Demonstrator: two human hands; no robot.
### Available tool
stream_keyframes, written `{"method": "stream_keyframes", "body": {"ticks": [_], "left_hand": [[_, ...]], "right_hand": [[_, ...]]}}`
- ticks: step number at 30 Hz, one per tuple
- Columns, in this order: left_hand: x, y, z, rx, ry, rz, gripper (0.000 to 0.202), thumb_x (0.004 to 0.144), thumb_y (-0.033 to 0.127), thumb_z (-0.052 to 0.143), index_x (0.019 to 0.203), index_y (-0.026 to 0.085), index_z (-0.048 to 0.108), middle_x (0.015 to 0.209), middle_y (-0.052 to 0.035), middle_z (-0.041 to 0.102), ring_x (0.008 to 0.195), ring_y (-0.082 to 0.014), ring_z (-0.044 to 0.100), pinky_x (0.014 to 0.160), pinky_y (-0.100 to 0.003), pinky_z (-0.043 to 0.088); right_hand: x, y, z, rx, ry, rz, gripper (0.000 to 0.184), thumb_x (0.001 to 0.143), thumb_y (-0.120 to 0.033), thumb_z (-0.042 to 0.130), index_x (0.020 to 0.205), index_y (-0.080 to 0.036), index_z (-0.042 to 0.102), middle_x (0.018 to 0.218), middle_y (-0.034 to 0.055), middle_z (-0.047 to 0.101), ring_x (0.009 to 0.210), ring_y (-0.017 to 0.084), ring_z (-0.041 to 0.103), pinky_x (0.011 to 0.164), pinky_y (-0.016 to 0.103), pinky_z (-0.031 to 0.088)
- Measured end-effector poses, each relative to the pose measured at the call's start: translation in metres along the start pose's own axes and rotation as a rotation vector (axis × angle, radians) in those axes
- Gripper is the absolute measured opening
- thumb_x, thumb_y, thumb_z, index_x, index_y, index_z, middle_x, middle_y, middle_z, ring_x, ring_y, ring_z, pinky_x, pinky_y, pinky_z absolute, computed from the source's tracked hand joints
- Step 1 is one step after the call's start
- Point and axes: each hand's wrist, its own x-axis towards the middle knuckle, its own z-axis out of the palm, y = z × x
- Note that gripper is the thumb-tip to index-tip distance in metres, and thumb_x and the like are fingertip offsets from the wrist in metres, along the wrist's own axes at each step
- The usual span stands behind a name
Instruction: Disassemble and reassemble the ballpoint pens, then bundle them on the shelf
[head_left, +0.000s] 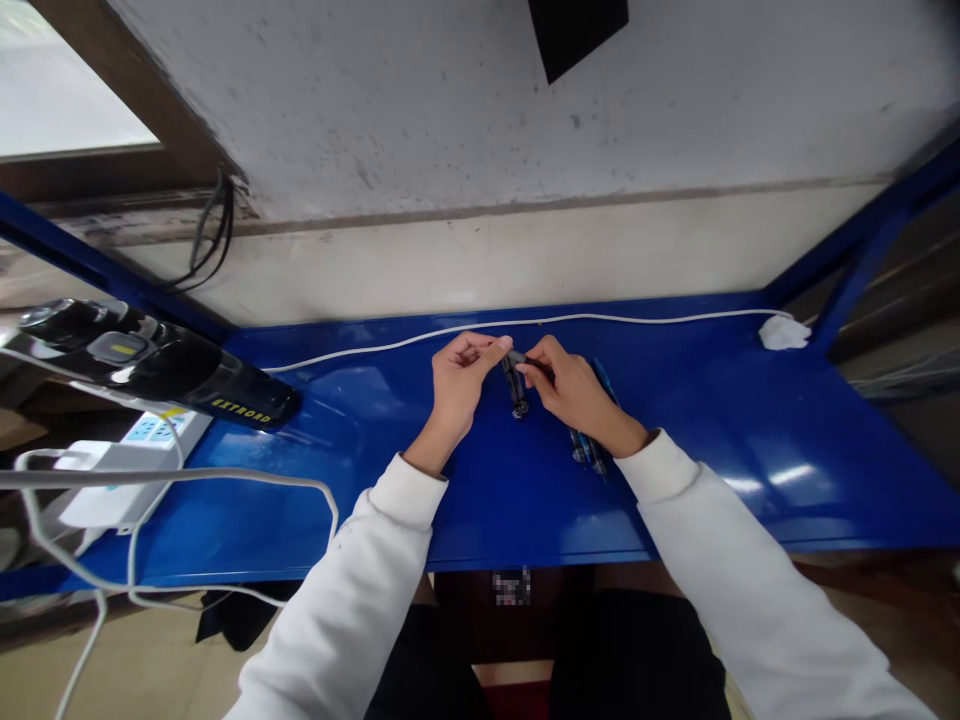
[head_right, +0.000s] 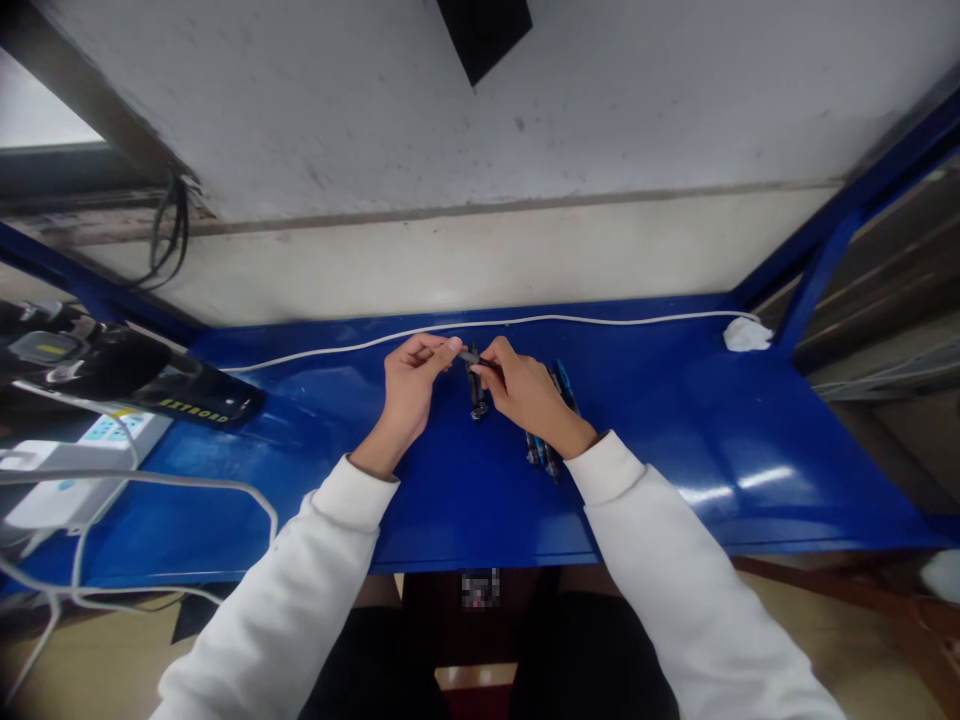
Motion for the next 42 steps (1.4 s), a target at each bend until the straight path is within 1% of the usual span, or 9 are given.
{"method": "stream_keyframes", "body": {"ticks": [4, 7, 10, 14, 20, 26, 32, 36, 42], "left_hand": [[0.0004, -0.0003, 0.0003, 0.014, 0.019, 0.007, 0.036, 0.080, 0.049, 0.103, 0.078, 0.021, 0.080, 0.072, 0.0004, 0.072, 0.064, -0.0117, 0.056, 0.065, -0.028, 0.045], [0.0014, 0.0013, -0.0007, 0.000, 0.000, 0.015, 0.037, 0.080, 0.049, 0.103, 0.078, 0.021, 0.079, 0.073, 0.0002, 0.072, 0.064, -0.0116, 0.057, 0.066, -0.028, 0.046], [0.0019, 0.0030, -0.0026, -0.026, -0.083, 0.006, 0.033, 0.082, 0.049, 0.102, 0.090, 0.022, 0.083, 0.087, -0.0033, 0.080, 0.075, -0.0143, 0.066, 0.073, -0.029, 0.051], [0.0006, 0.0033, -0.0045, -0.047, -0.230, -0.011, 0.027, 0.096, 0.046, 0.090, 0.113, 0.025, 0.089, 0.118, -0.0098, 0.086, 0.103, -0.0223, 0.077, 0.088, -0.033, 0.057], [-0.0008, 0.0018, -0.0056, -0.073, -0.293, -0.031, 0.032, 0.101, 0.046, 0.086, 0.126, 0.027, 0.088, 0.126, -0.0112, 0.086, 0.114, -0.0261, 0.080, 0.101, -0.039, 0.059], [-0.0012, 0.0033, -0.0036, -0.051, -0.220, -0.023, 0.027, 0.097, 0.048, 0.089, 0.111, 0.025, 0.091, 0.115, -0.0101, 0.088, 0.106, -0.0260, 0.081, 0.099, -0.040, 0.062], [0.0003, 0.0016, -0.0011, -0.018, -0.061, -0.023, 0.031, 0.082, 0.050, 0.101, 0.083, 0.022, 0.086, 0.091, -0.0063, 0.085, 0.080, -0.0184, 0.073, 0.080, -0.033, 0.058], [0.0000, 0.0037, 0.0005, -0.017, -0.041, -0.019, 0.039, 0.080, 0.053, 0.102, 0.076, 0.021, 0.080, 0.078, -0.0025, 0.076, 0.069, -0.0135, 0.062, 0.071, -0.030, 0.051], [-0.0017, 0.0063, 0.0031, -0.009, -0.044, -0.027, 0.047, 0.079, 0.057, 0.101, 0.074, 0.021, 0.072, 0.074, -0.0002, 0.069, 0.066, -0.0121, 0.054, 0.066, -0.029, 0.045]], "right_hand": [[0.0001, -0.0004, 0.0006, -0.028, 0.007, -0.030, 0.017, 0.117, -0.041, 0.057, 0.109, -0.027, 0.051, 0.085, 0.0010, 0.074, 0.065, 0.020, 0.067, 0.066, 0.032, 0.039], [-0.0002, -0.0013, 0.0011, -0.046, 0.005, -0.056, 0.017, 0.118, -0.043, 0.055, 0.113, -0.027, 0.054, 0.084, -0.0002, 0.070, 0.062, 0.018, 0.062, 0.065, 0.031, 0.037], [0.0000, -0.0024, -0.0002, -0.030, 0.011, -0.086, 0.019, 0.120, -0.044, 0.051, 0.115, -0.026, 0.055, 0.082, -0.0011, 0.066, 0.062, 0.018, 0.059, 0.064, 0.031, 0.037], [0.0008, -0.0044, -0.0046, -0.010, 0.026, -0.075, 0.021, 0.120, -0.046, 0.051, 0.117, -0.026, 0.058, 0.079, -0.0016, 0.064, 0.062, 0.018, 0.058, 0.064, 0.031, 0.037], [0.0003, -0.0076, -0.0047, -0.015, 0.014, -0.063, 0.028, 0.120, -0.045, 0.048, 0.103, -0.025, 0.059, 0.076, -0.0003, 0.065, 0.060, 0.018, 0.058, 0.065, 0.031, 0.037], [0.0003, -0.0080, -0.0025, -0.010, -0.016, -0.064, 0.025, 0.119, -0.042, 0.049, 0.102, -0.025, 0.055, 0.075, -0.0008, 0.063, 0.060, 0.018, 0.057, 0.064, 0.032, 0.033], [0.0003, -0.0067, -0.0024, -0.060, -0.015, -0.076, 0.026, 0.120, -0.042, 0.051, 0.101, -0.025, 0.056, 0.076, -0.0014, 0.060, 0.060, 0.016, 0.051, 0.064, 0.032, 0.030], [-0.0001, -0.0044, -0.0011, -0.096, -0.001, -0.082, 0.026, 0.120, -0.044, 0.052, 0.103, -0.025, 0.057, 0.075, -0.0018, 0.059, 0.060, 0.016, 0.051, 0.064, 0.032, 0.030], [-0.0004, -0.0022, 0.0003, -0.111, 0.011, -0.080, 0.026, 0.119, -0.044, 0.053, 0.103, -0.025, 0.059, 0.075, -0.0015, 0.060, 0.060, 0.016, 0.052, 0.063, 0.032, 0.029]]}}
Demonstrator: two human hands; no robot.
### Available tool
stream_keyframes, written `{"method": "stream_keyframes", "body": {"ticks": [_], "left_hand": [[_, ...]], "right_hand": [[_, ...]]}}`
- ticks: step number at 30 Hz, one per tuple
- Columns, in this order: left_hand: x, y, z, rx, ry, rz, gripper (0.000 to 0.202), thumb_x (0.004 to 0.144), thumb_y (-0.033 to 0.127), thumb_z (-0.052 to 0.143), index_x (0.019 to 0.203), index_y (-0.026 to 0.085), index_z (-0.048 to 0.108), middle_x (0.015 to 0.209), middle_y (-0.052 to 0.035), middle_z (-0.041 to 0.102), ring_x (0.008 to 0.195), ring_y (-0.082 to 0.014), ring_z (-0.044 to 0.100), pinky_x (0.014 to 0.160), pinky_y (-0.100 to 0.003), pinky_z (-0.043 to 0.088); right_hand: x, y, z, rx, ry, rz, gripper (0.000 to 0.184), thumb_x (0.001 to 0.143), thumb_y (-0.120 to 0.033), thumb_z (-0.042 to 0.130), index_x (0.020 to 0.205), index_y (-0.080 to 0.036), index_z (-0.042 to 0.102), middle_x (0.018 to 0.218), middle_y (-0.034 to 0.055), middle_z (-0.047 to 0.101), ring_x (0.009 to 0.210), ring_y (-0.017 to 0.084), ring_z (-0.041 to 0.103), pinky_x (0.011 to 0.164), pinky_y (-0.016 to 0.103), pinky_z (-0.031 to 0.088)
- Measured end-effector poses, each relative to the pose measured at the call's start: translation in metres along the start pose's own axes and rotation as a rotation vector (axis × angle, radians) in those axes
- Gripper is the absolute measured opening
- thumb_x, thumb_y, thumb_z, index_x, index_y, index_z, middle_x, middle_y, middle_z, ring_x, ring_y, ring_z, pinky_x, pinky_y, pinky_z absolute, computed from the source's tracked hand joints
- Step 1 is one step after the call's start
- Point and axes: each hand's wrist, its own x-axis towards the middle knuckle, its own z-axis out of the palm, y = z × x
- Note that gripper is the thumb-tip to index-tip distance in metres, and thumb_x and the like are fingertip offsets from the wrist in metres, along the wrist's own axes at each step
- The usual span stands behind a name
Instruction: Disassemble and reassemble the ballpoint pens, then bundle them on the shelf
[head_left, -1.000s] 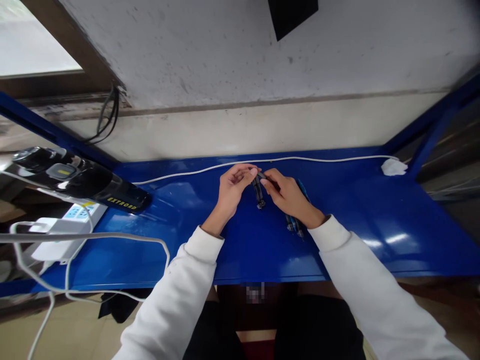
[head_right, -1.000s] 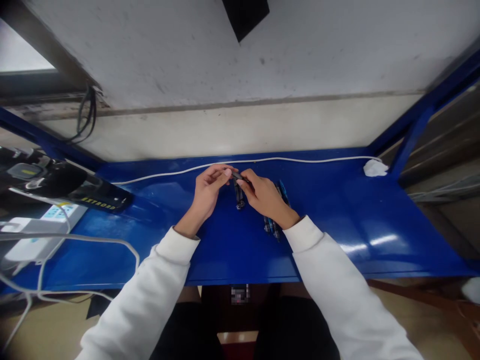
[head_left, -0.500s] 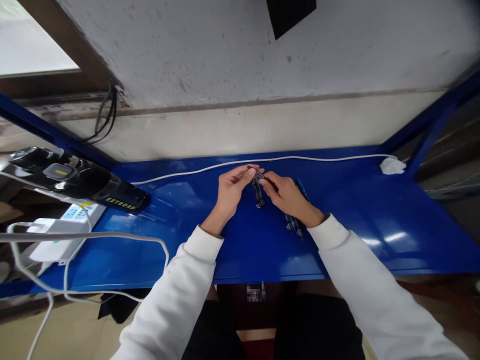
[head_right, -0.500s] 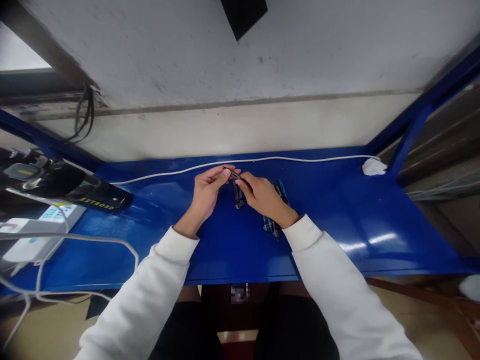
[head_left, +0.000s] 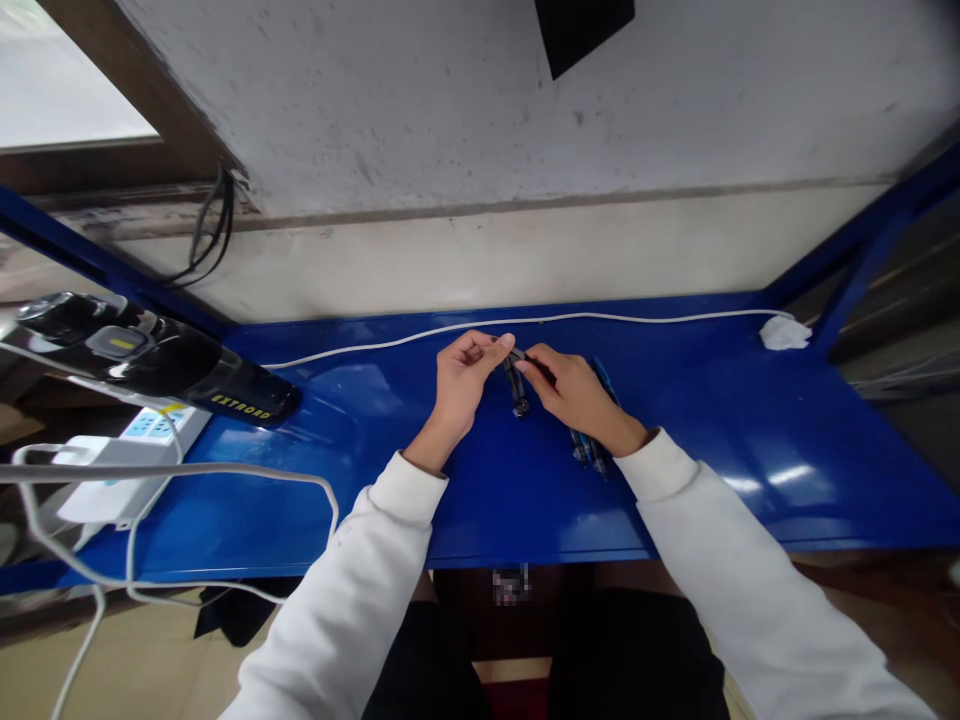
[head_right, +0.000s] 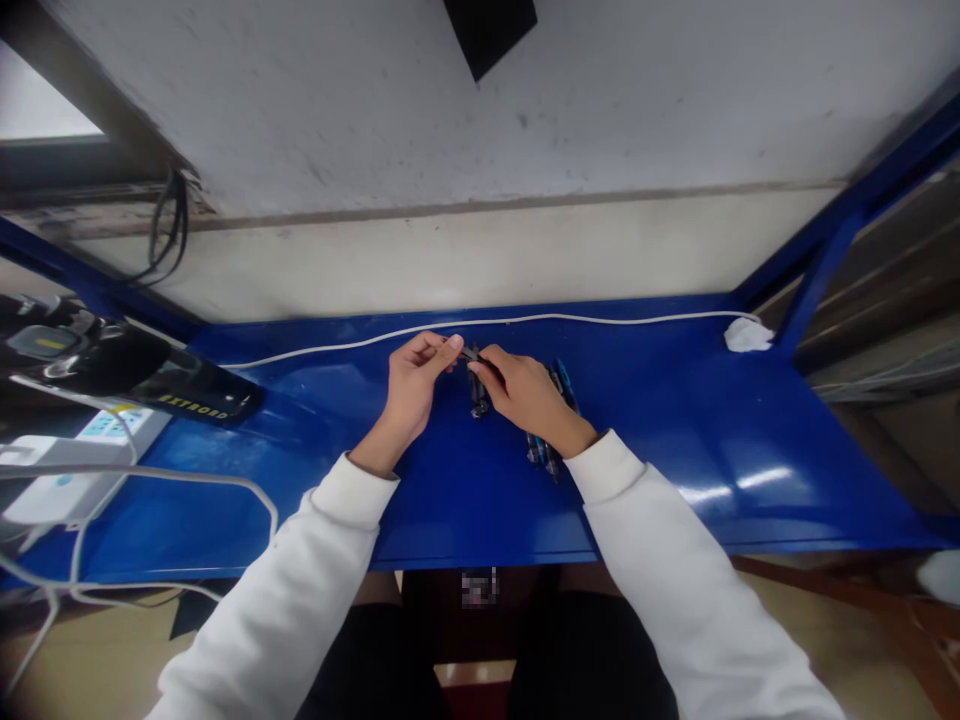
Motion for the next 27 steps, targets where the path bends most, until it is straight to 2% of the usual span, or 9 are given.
{"method": "stream_keyframes", "body": {"ticks": [5, 11, 16, 21, 27], "left_hand": [[-0.002, 0.001, 0.001, 0.009, -0.012, 0.007, 0.050, 0.080, 0.059, 0.101, 0.074, 0.021, 0.070, 0.073, 0.0002, 0.066, 0.067, -0.0133, 0.054, 0.068, -0.031, 0.045], [-0.001, 0.000, -0.002, 0.028, -0.016, 0.011, 0.045, 0.088, 0.057, 0.096, 0.076, 0.022, 0.070, 0.072, -0.0002, 0.066, 0.067, -0.0144, 0.054, 0.068, -0.033, 0.043], [-0.001, -0.001, -0.003, 0.026, -0.013, 0.008, 0.044, 0.087, 0.056, 0.097, 0.076, 0.022, 0.070, 0.072, 0.0004, 0.066, 0.067, -0.0143, 0.055, 0.068, -0.032, 0.044], [0.001, -0.003, -0.005, 0.010, 0.020, -0.009, 0.047, 0.087, 0.058, 0.096, 0.075, 0.021, 0.068, 0.076, -0.0014, 0.071, 0.070, -0.0146, 0.060, 0.071, -0.033, 0.046], [0.006, 0.000, -0.009, -0.008, 0.052, -0.010, 0.046, 0.087, 0.056, 0.097, 0.075, 0.022, 0.069, 0.077, -0.0010, 0.070, 0.071, -0.0146, 0.062, 0.070, -0.031, 0.048]], "right_hand": [[0.000, -0.003, -0.001, 0.001, 0.026, 0.000, 0.027, 0.118, -0.048, 0.057, 0.104, -0.024, 0.060, 0.074, -0.0024, 0.060, 0.059, 0.016, 0.051, 0.063, 0.032, 0.031], [0.001, -0.008, -0.006, 0.001, -0.008, 0.007, 0.035, 0.124, -0.045, 0.037, 0.105, -0.025, 0.060, 0.087, 0.0031, 0.070, 0.069, 0.019, 0.060, 0.069, 0.033, 0.038], [0.002, -0.001, -0.003, 0.026, 0.001, 0.027, 0.031, 0.122, -0.047, 0.044, 0.106, -0.025, 0.058, 0.086, 0.0029, 0.073, 0.071, 0.020, 0.066, 0.071, 0.032, 0.042], [0.001, 0.006, 0.002, 0.102, 0.027, 0.079, 0.024, 0.116, -0.048, 0.059, 0.111, -0.025, 0.053, 0.095, 0.0067, 0.078, 0.078, 0.024, 0.074, 0.071, 0.033, 0.046], [0.001, 0.003, -0.001, 0.031, 0.049, 0.031, 0.022, 0.117, -0.047, 0.057, 0.122, -0.025, 0.057, 0.102, 0.0070, 0.079, 0.077, 0.022, 0.072, 0.069, 0.032, 0.043]]}}
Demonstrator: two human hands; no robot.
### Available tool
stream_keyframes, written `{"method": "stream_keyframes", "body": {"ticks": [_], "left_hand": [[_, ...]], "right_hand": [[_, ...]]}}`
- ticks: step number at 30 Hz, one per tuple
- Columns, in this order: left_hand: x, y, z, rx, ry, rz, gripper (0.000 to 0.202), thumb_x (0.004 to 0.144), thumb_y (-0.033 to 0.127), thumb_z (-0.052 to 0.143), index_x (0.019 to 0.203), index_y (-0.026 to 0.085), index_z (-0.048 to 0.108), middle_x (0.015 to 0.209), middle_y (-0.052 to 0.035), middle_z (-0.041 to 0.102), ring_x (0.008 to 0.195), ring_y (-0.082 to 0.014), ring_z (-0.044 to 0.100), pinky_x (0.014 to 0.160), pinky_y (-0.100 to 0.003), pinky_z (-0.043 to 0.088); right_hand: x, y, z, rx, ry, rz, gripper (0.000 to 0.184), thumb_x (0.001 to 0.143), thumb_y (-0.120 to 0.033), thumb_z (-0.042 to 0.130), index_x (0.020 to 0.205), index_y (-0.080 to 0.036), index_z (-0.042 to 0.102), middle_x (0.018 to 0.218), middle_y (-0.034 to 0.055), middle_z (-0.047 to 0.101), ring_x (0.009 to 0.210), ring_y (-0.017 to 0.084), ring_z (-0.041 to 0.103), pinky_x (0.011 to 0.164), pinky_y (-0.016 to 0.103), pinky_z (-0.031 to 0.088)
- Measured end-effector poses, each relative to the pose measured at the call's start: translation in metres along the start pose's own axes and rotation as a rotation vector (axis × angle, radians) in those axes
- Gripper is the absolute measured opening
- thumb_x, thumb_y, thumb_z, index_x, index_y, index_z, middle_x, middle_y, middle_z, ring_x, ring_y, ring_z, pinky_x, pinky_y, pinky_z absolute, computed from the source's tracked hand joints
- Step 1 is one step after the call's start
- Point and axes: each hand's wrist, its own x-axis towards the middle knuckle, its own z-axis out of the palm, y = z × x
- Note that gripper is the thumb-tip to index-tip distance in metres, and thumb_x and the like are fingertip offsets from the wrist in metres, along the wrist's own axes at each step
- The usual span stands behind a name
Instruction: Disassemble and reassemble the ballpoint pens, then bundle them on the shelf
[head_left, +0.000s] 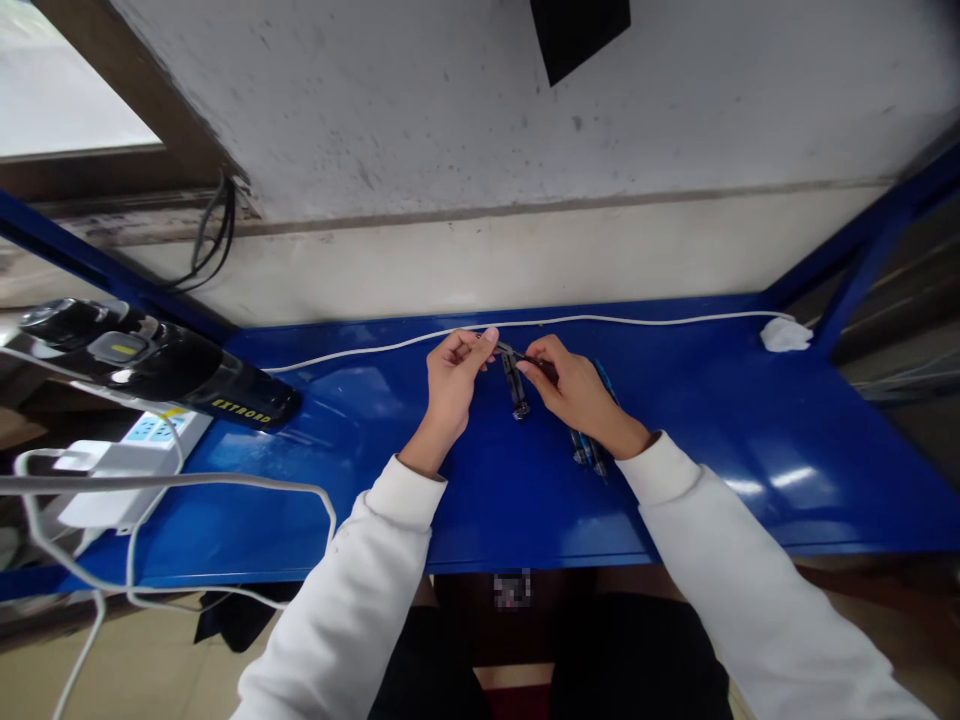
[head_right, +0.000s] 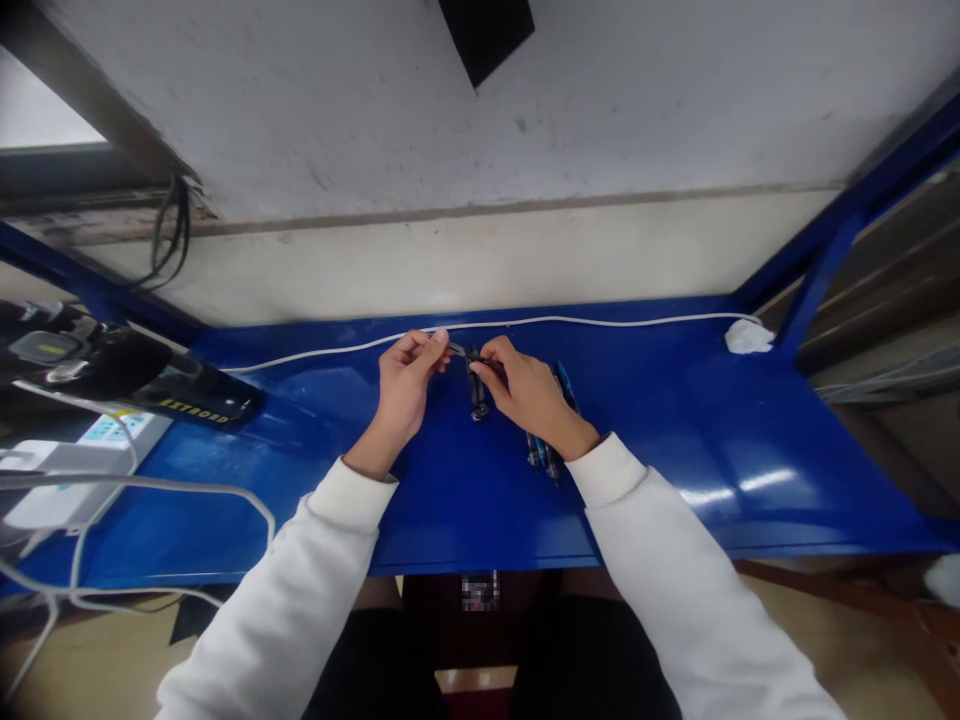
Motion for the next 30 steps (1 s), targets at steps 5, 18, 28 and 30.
{"method": "stream_keyframes", "body": {"ticks": [5, 18, 28, 30], "left_hand": [[0.003, -0.001, -0.003, -0.028, 0.045, 0.016, 0.044, 0.088, 0.057, 0.096, 0.078, 0.022, 0.070, 0.077, -0.0004, 0.067, 0.070, -0.0136, 0.058, 0.068, -0.031, 0.046], [0.029, 0.004, -0.038, -0.300, 0.196, -0.108, 0.045, 0.085, 0.059, 0.097, 0.084, 0.023, 0.070, 0.080, -0.0009, 0.071, 0.072, -0.0121, 0.064, 0.067, -0.027, 0.050], [0.029, 0.000, -0.038, -0.348, 0.153, -0.200, 0.043, 0.085, 0.059, 0.096, 0.090, 0.023, 0.072, 0.078, -0.0008, 0.070, 0.071, -0.0133, 0.065, 0.066, -0.028, 0.050], [0.027, 0.002, -0.035, -0.327, 0.142, -0.196, 0.043, 0.085, 0.059, 0.096, 0.089, 0.023, 0.072, 0.080, -0.0011, 0.071, 0.072, -0.0134, 0.065, 0.067, -0.029, 0.050]], "right_hand": [[0.001, -0.005, -0.004, -0.034, -0.019, -0.040, 0.022, 0.121, -0.043, 0.049, 0.122, -0.025, 0.062, 0.094, 0.0045, 0.076, 0.071, 0.020, 0.066, 0.070, 0.033, 0.042], [0.001, -0.012, -0.008, -0.012, -0.013, 0.000, 0.025, 0.121, -0.045, 0.047, 0.114, -0.025, 0.060, 0.077, -0.0008, 0.064, 0.060, 0.017, 0.053, 0.064, 0.032, 0.035], [0.001, -0.013, -0.009, 0.002, -0.019, 0.001, 0.023, 0.120, -0.043, 0.049, 0.113, -0.025, 0.060, 0.077, -0.0010, 0.065, 0.058, 0.017, 0.053, 0.062, 0.032, 0.036], [0.001, -0.013, -0.008, 0.003, -0.022, -0.004, 0.022, 0.120, -0.043, 0.049, 0.113, -0.025, 0.061, 0.078, -0.0009, 0.066, 0.059, 0.017, 0.054, 0.063, 0.032, 0.036]]}}
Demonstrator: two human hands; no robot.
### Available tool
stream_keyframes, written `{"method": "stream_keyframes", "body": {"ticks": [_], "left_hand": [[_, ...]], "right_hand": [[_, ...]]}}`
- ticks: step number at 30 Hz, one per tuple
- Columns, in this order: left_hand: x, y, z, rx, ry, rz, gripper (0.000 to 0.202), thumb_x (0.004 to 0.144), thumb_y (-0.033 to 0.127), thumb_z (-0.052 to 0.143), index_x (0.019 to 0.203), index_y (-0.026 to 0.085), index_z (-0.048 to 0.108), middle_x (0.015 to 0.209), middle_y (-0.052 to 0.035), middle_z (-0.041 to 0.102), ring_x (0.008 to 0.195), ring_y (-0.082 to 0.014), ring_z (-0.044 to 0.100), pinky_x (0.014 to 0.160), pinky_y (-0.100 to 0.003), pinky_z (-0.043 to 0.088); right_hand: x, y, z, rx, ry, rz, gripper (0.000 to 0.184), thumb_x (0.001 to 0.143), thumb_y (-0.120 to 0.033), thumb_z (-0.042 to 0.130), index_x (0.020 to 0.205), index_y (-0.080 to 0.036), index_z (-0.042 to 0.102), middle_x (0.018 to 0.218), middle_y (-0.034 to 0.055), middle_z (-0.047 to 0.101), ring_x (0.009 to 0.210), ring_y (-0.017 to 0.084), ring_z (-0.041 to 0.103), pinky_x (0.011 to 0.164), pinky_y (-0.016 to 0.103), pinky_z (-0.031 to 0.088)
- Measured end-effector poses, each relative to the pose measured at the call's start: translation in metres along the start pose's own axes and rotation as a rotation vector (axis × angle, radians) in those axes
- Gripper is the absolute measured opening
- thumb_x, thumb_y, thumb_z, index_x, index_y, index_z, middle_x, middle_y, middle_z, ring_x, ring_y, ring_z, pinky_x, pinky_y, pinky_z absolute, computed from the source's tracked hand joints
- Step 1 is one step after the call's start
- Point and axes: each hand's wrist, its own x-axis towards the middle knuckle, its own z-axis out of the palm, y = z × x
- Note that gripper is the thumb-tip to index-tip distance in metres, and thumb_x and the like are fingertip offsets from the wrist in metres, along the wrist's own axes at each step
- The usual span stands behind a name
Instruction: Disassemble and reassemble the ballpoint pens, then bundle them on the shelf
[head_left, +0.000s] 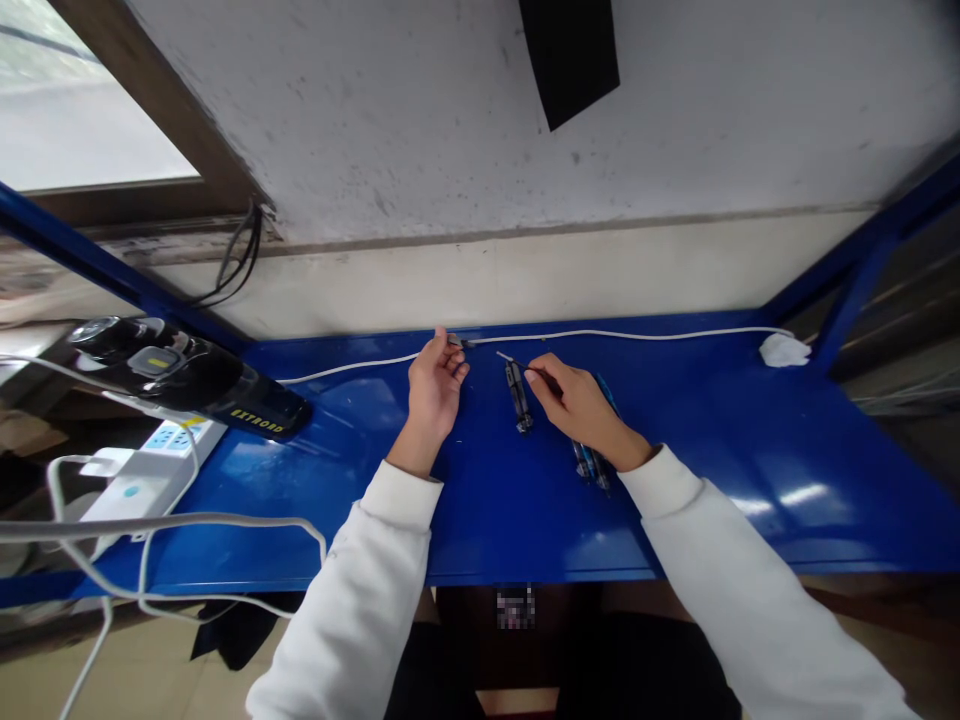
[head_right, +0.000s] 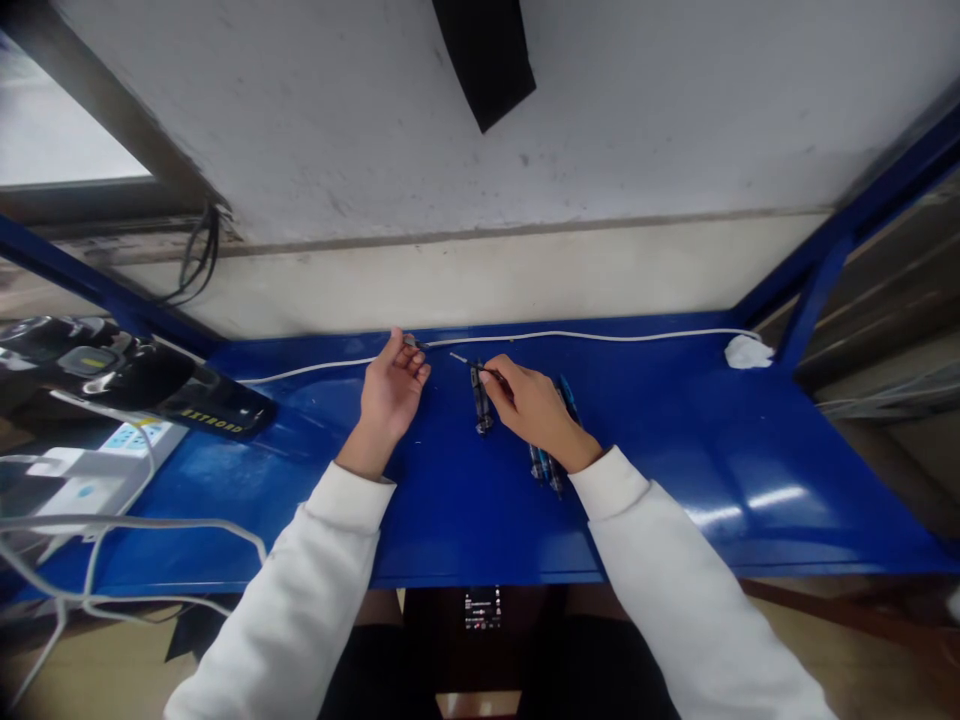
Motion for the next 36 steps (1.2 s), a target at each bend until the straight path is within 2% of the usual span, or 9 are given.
{"method": "stream_keyframes", "body": {"ticks": [9, 15, 24, 36], "left_hand": [[-0.013, -0.004, 0.013, 0.134, -0.065, 0.091, 0.041, 0.085, 0.056, 0.099, 0.083, 0.023, 0.075, 0.078, -0.0003, 0.065, 0.072, -0.0132, 0.060, 0.066, -0.028, 0.046], [-0.014, -0.006, 0.013, 0.157, -0.079, 0.122, 0.038, 0.087, 0.056, 0.096, 0.087, 0.023, 0.077, 0.081, -0.0010, 0.066, 0.074, -0.0143, 0.061, 0.067, -0.029, 0.046], [-0.015, -0.004, 0.015, 0.123, -0.026, 0.137, 0.039, 0.086, 0.054, 0.097, 0.086, 0.021, 0.075, 0.093, -0.0031, 0.071, 0.078, -0.0129, 0.062, 0.066, -0.026, 0.047], [-0.019, -0.008, 0.017, 0.245, -0.097, 0.191, 0.037, 0.087, 0.055, 0.096, 0.091, 0.023, 0.079, 0.087, -0.0028, 0.070, 0.079, -0.0150, 0.064, 0.066, -0.027, 0.049]], "right_hand": [[0.000, 0.001, 0.002, -0.009, -0.001, -0.003, 0.020, 0.119, -0.041, 0.051, 0.113, -0.025, 0.062, 0.076, -0.0018, 0.063, 0.060, 0.017, 0.054, 0.064, 0.032, 0.036], [0.000, 0.001, 0.001, -0.009, -0.003, -0.003, 0.019, 0.119, -0.040, 0.052, 0.113, -0.025, 0.062, 0.076, -0.0019, 0.064, 0.060, 0.017, 0.055, 0.064, 0.032, 0.036], [-0.001, 0.004, 0.002, -0.018, -0.007, -0.022, 0.020, 0.120, -0.040, 0.051, 0.113, -0.025, 0.062, 0.075, -0.0026, 0.061, 0.059, 0.016, 0.054, 0.063, 0.032, 0.035], [0.000, 0.005, 0.004, -0.028, 0.003, -0.026, 0.017, 0.119, -0.038, 0.053, 0.115, -0.026, 0.064, 0.081, -0.0005, 0.069, 0.063, 0.017, 0.059, 0.065, 0.032, 0.039]]}}
